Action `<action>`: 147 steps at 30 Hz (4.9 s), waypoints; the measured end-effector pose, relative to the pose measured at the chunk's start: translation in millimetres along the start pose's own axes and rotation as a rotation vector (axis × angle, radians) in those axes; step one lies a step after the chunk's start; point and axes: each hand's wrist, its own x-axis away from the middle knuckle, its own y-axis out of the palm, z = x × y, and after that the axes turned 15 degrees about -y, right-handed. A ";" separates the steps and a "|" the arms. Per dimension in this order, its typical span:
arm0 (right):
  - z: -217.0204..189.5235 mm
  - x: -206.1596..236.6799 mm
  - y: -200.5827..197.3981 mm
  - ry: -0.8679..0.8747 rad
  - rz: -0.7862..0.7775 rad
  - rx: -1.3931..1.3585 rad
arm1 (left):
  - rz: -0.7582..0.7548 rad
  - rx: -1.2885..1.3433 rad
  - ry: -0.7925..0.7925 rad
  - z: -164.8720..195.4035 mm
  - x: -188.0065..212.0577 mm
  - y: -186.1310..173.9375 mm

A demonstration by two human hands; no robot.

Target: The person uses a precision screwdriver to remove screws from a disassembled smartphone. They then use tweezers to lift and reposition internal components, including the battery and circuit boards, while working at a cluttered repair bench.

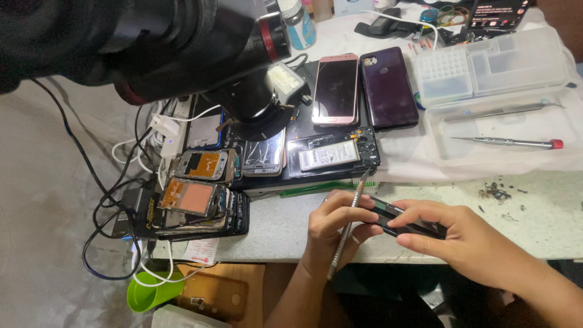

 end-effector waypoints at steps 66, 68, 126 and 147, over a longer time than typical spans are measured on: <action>12.8 13.5 -9.2 -0.096 -0.081 0.377 | -0.169 -0.109 -0.105 5.8 3.6 0.3; 12.9 14.5 -8.2 -0.137 -0.086 0.356 | -0.165 -0.107 -0.101 6.3 4.5 -0.1; 17.7 -17.5 -14.8 -0.226 0.614 -0.421 | 0.210 0.311 -0.068 -25.0 11.8 16.0; 17.7 -19.8 10.0 -0.309 0.582 -0.058 | 0.081 0.267 -0.062 -34.9 14.6 21.1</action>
